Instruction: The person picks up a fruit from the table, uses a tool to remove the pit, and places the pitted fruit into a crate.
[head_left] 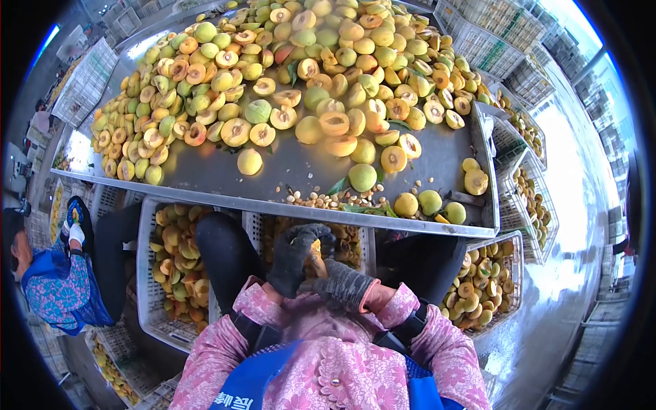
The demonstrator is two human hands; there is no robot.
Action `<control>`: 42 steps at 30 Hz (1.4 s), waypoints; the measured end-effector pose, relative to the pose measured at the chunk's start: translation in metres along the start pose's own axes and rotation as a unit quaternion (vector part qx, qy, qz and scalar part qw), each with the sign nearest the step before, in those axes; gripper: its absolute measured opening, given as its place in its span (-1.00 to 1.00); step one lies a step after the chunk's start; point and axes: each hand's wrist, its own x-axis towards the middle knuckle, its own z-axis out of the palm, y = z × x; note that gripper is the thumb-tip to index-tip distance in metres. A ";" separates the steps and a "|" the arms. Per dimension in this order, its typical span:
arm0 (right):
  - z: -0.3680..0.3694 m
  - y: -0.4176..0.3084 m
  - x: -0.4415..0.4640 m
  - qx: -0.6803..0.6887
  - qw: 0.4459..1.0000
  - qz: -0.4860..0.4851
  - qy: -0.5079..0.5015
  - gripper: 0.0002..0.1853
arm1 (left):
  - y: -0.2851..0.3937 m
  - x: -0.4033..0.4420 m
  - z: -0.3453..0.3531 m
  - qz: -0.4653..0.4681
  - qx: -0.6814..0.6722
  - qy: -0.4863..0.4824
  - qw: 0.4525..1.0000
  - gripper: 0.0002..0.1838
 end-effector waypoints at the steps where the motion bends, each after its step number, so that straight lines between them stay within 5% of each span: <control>1: 0.000 -0.002 -0.001 0.017 1.000 0.017 -0.013 -0.55 | -0.003 0.000 -0.001 0.006 0.001 0.006 1.000 -0.72; 6: -0.005 0.002 0.003 -0.112 0.992 -0.015 0.049 -0.54 | -0.025 0.006 -0.010 0.024 0.010 0.039 0.999 -0.72; 9: 0.007 -0.005 0.007 -0.229 0.959 0.050 0.160 -0.66 | -0.023 0.010 -0.014 0.072 0.074 0.027 0.994 -0.73; 12: 0.012 -0.015 0.008 -0.232 0.952 0.094 0.174 -0.63 | -0.010 0.006 -0.004 0.026 -0.071 0.043 0.996 -0.80; 15: 0.015 0.020 0.022 -0.204 0.962 -0.026 0.183 -0.64 | -0.010 0.004 -0.001 0.032 -0.030 0.106 0.993 -0.82; 18: 0.009 0.003 0.022 0.129 0.983 0.127 0.037 -0.68 | -0.012 0.004 -0.001 0.020 -0.108 0.109 0.988 -0.82; 21: 0.009 -0.012 0.023 0.174 0.969 0.170 0.040 -0.68 | -0.025 0.009 -0.012 0.037 -0.090 0.139 0.986 -0.81; 23: 0.010 0.025 0.027 0.107 0.992 0.061 0.019 -0.70 | -0.021 0.009 -0.017 0.120 0.063 0.075 0.988 -0.77; 25: 0.004 0.015 0.026 0.166 0.984 0.059 -0.009 -0.73 | -0.021 0.013 -0.023 0.098 0.086 0.033 0.991 -0.73; 27: -0.002 -0.011 0.018 0.351 0.920 0.168 -0.042 -0.75 | -0.023 0.017 -0.026 -0.034 -0.020 0.016 0.999 -0.67; 30: 0.005 0.014 0.020 0.293 0.955 0.044 -0.026 -0.77 | -0.005 0.013 -0.018 -0.140 -0.186 -0.027 0.972 -0.72; 32: 0.005 0.021 0.019 0.285 0.957 0.037 -0.034 -0.79 | -0.007 0.012 -0.017 -0.147 -0.190 -0.042 0.970 -0.67; 35: 0.005 0.038 0.022 0.052 0.978 -0.201 0.018 -0.79 | -0.007 0.011 -0.015 -0.142 -0.153 -0.054 0.976 -0.62; 37: 0.006 0.041 0.019 -0.014 0.962 -0.269 0.039 -0.77 | -0.012 0.009 -0.014 -0.125 -0.128 -0.048 0.983 -0.60; 42: 0.009 0.026 0.004 0.273 0.962 0.003 0.026 -0.73 | -0.014 0.008 -0.006 -0.137 -0.136 -0.028 0.981 -0.59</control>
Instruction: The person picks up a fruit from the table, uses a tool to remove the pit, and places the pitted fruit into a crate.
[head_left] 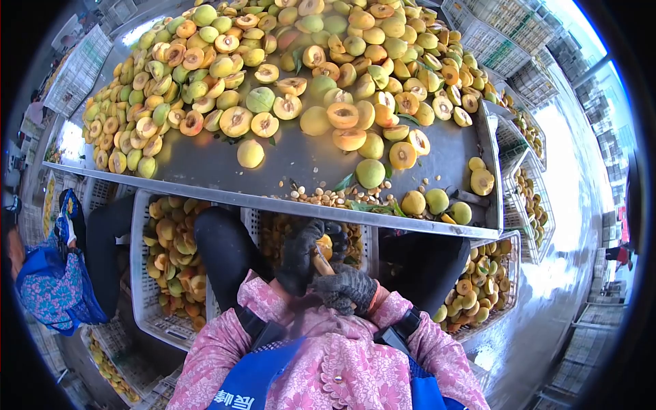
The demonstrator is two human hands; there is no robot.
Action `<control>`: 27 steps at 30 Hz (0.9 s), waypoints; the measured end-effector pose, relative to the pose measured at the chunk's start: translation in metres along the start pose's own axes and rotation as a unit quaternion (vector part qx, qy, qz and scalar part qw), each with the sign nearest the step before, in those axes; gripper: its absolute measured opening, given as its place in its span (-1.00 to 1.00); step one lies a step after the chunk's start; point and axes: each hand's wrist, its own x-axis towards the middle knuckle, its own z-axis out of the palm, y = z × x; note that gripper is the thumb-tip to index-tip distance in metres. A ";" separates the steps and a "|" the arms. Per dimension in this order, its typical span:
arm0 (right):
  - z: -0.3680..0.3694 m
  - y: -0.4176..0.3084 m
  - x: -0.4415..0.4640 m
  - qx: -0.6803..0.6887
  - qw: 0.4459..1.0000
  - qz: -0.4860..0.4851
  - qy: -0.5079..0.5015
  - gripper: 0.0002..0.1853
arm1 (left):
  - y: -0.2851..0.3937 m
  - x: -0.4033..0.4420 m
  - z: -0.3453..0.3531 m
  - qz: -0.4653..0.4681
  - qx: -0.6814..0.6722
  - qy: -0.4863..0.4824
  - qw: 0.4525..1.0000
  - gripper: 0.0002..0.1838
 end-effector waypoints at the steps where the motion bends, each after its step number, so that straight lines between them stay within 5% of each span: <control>1: 0.003 -0.004 -0.003 0.034 0.999 0.035 0.014 -0.72 | 0.000 0.001 -0.001 0.007 0.026 -0.015 1.000 -0.60; 6: 0.002 -0.006 -0.007 0.068 0.993 0.092 0.007 -0.73 | 0.013 -0.006 0.016 0.002 -0.015 -0.023 1.000 -0.70; 9: 0.002 0.006 -0.003 -0.166 0.970 -0.177 0.033 -0.75 | -0.005 -0.008 0.007 0.249 0.269 0.026 0.930 -0.68; 12: 0.004 -0.014 -0.018 0.112 0.990 0.073 -0.033 -0.70 | -0.030 0.003 -0.018 0.139 0.056 0.024 0.988 -0.64; 15: 0.013 -0.019 -0.029 0.159 0.986 0.053 0.015 -0.68 | -0.025 0.003 -0.041 0.203 0.384 -0.004 0.901 -0.56; 18: 0.003 -0.022 -0.039 0.177 0.981 0.074 -0.015 -0.63 | 0.003 -0.017 -0.005 0.358 0.449 0.038 0.818 -0.52; 19: 0.000 -0.022 -0.042 0.165 0.984 0.072 -0.013 -0.58 | 0.021 -0.024 0.011 0.258 0.287 -0.036 0.922 -0.52; 23: -0.008 -0.027 -0.036 0.172 0.985 0.022 -0.013 -0.72 | 0.053 -0.041 0.007 0.269 0.360 -0.010 0.893 -0.65; 24: -0.027 -0.002 -0.020 -0.116 0.987 -0.110 0.016 -0.73 | 0.063 -0.048 0.004 0.294 0.374 0.015 0.879 -0.67; 25: -0.053 0.039 0.003 -0.390 0.890 -0.233 0.046 -0.73 | 0.075 -0.055 0.000 0.362 0.436 0.066 0.821 -0.69; 26: -0.067 0.059 0.017 -0.624 0.701 -0.337 0.074 -0.73 | 0.087 -0.066 0.000 0.443 0.521 0.149 0.714 -0.69; 27: -0.065 0.047 0.008 -0.635 0.772 -0.037 -0.008 -0.72 | 0.099 -0.075 -0.003 0.493 0.567 0.237 0.616 -0.68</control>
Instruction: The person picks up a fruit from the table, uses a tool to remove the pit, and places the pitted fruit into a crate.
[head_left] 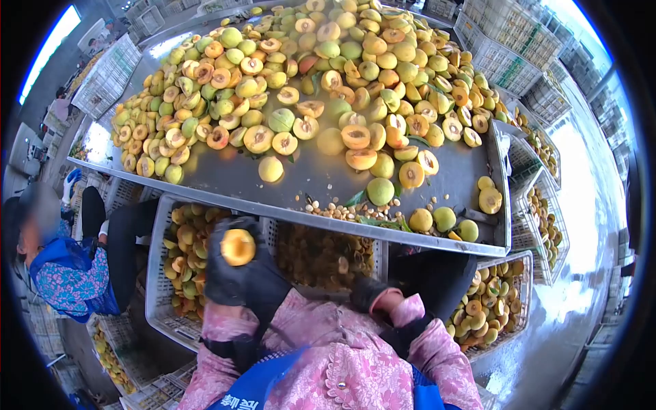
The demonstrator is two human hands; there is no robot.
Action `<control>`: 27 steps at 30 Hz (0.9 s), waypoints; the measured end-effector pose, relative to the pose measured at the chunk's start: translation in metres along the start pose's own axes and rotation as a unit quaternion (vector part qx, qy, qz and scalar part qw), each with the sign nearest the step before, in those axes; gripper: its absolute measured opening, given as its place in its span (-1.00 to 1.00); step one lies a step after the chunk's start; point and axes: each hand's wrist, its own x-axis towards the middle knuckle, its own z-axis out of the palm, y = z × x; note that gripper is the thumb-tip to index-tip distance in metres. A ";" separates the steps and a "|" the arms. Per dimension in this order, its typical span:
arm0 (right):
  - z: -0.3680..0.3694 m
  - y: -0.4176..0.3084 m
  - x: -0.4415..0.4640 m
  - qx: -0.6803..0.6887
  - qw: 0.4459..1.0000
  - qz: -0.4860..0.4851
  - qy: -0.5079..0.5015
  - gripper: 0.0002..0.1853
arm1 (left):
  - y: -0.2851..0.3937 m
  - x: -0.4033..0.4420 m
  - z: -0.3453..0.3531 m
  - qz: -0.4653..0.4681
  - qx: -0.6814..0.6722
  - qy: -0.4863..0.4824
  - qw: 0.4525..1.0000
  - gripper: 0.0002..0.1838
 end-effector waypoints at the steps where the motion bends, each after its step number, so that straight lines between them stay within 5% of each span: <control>1: -0.006 -0.008 -0.001 0.046 0.997 0.025 0.056 -0.71 | -0.003 0.005 -0.016 -0.062 -0.019 0.041 0.997 -0.67; 2: -0.008 -0.017 -0.001 0.093 0.989 0.052 0.107 -0.70 | -0.034 0.004 -0.037 -0.245 -0.277 0.033 0.929 -0.61; 3: -0.006 -0.020 -0.003 0.139 0.975 0.078 0.155 -0.70 | -0.065 0.003 -0.059 -0.413 -0.491 0.124 0.757 -0.56; 5: 0.031 0.025 -0.002 0.025 0.999 0.027 -0.009 -0.67 | -0.100 -0.004 -0.085 -0.371 -0.393 0.105 0.835 -0.59; 6: 0.031 0.025 -0.002 0.042 0.998 0.041 -0.013 -0.67 | -0.136 -0.009 -0.098 -0.263 -0.160 0.030 0.951 -0.63; 7: 0.028 0.024 -0.003 0.063 0.996 0.061 -0.007 -0.66 | -0.144 -0.004 -0.101 -0.140 0.087 -0.042 0.986 -0.68; 8: 0.026 0.023 -0.002 0.081 0.993 0.083 -0.001 -0.66 | -0.150 -0.004 -0.095 -0.334 0.065 0.022 0.940 -0.74; 13: 0.024 0.021 0.007 0.123 0.980 0.147 0.044 -0.64 | -0.114 0.061 -0.022 -0.037 0.127 -0.089 0.987 -0.74; 15: 0.019 0.019 0.001 0.102 0.988 0.090 0.074 -0.67 | -0.091 0.089 0.022 -0.086 0.054 -0.155 0.983 -0.62; 20: 0.023 0.025 -0.012 0.105 0.983 0.113 0.098 -0.66 | -0.064 0.132 0.096 -0.247 0.326 -0.300 0.862 -0.70; 23: -0.012 -0.004 -0.022 0.140 0.974 0.157 0.087 -0.62 | -0.073 0.135 0.092 -0.244 0.224 -0.322 0.887 -0.65; 24: -0.015 -0.005 -0.023 0.153 0.971 0.163 0.087 -0.58 | -0.085 0.129 0.089 -0.322 -0.018 -0.309 0.895 -0.64; 26: -0.025 -0.012 -0.025 0.172 0.968 0.148 0.103 -0.57 | -0.111 0.105 0.082 -0.408 -0.482 -0.222 0.742 -0.61; 27: -0.032 -0.019 -0.028 0.179 0.968 0.128 0.117 -0.59 | -0.102 0.096 0.075 -0.408 -0.537 -0.202 0.710 -0.61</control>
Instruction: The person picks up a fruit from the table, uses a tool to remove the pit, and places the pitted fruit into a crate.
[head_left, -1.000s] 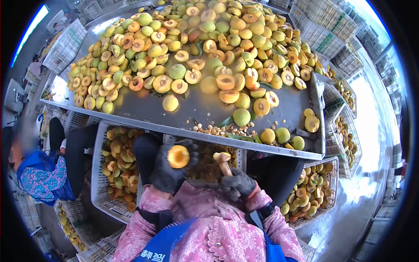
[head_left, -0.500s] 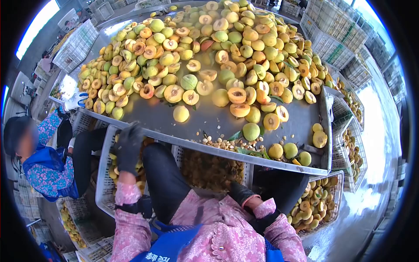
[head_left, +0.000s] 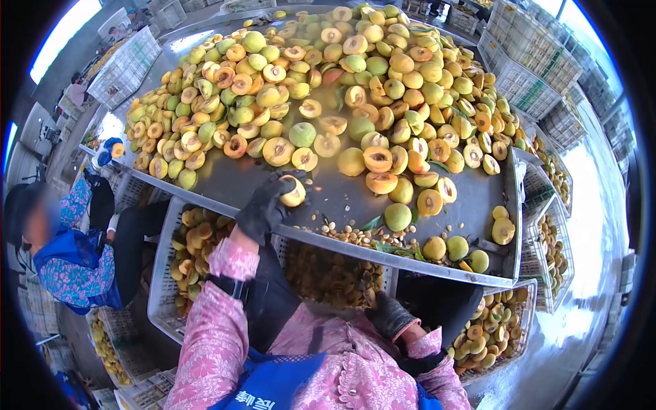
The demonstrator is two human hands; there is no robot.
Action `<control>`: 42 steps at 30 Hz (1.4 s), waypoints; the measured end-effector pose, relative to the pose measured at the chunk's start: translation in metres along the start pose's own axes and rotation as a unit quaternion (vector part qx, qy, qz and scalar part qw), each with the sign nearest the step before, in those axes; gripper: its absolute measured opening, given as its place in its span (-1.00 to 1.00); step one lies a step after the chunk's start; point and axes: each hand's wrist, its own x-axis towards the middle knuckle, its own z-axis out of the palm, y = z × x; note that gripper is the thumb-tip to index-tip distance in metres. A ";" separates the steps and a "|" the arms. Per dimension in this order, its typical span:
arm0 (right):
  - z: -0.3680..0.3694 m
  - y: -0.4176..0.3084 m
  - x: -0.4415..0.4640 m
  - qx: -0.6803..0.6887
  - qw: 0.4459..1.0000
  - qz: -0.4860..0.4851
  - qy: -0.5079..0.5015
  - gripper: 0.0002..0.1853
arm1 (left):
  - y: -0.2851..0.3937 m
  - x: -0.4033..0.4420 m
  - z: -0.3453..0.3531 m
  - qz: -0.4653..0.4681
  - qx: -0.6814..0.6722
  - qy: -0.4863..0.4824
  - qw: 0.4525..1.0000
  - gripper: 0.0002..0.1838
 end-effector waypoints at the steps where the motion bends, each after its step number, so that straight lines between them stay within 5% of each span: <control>1: -0.006 -0.010 -0.004 0.011 1.000 -0.022 0.009 -0.61 | 0.001 -0.017 0.012 0.009 -0.063 -0.015 0.998 -0.61; 4: -0.023 -0.057 -0.012 0.167 0.982 -0.085 0.011 -0.72 | -0.008 -0.052 0.043 0.021 -0.188 -0.025 0.982 -0.61; 8: -0.028 -0.096 -0.007 0.280 0.959 -0.035 -0.017 -0.82 | -0.033 -0.080 0.071 0.013 -0.257 -0.049 0.965 -0.63; 10: -0.031 -0.104 -0.008 0.316 0.947 0.029 -0.048 -0.83 | -0.044 -0.094 0.087 0.094 -0.037 -0.064 0.993 -0.61; 12: -0.025 -0.092 -0.005 0.196 0.978 -0.057 -0.034 -0.76 | -0.058 -0.092 0.090 -0.043 -0.336 -0.039 0.940 -0.60; 13: -0.024 -0.096 -0.006 0.207 0.977 -0.040 -0.017 -0.76 | -0.060 -0.096 0.094 -0.045 -0.345 -0.050 0.936 -0.59; 24: 0.000 -0.072 0.000 0.084 0.985 -0.129 0.077 -0.78 | -0.083 -0.108 0.096 0.032 -0.141 -0.082 0.986 -0.65; 28: -0.003 -0.085 -0.008 0.038 0.984 -0.147 0.092 -0.77 | -0.086 -0.113 0.095 0.052 -0.166 -0.111 0.978 -0.65; 35: 0.002 -0.094 -0.011 0.017 0.989 -0.104 0.100 -0.72 | -0.096 -0.121 0.088 0.226 0.245 -0.016 0.943 -0.65; 40: 0.006 -0.098 -0.007 -0.014 0.996 -0.046 0.075 -0.70 | -0.097 -0.124 0.103 0.212 0.088 0.013 0.973 -0.67; 42: 0.011 -0.089 -0.004 -0.057 0.995 -0.063 0.060 -0.69 | -0.103 -0.121 0.096 0.253 0.180 0.013 0.950 -0.67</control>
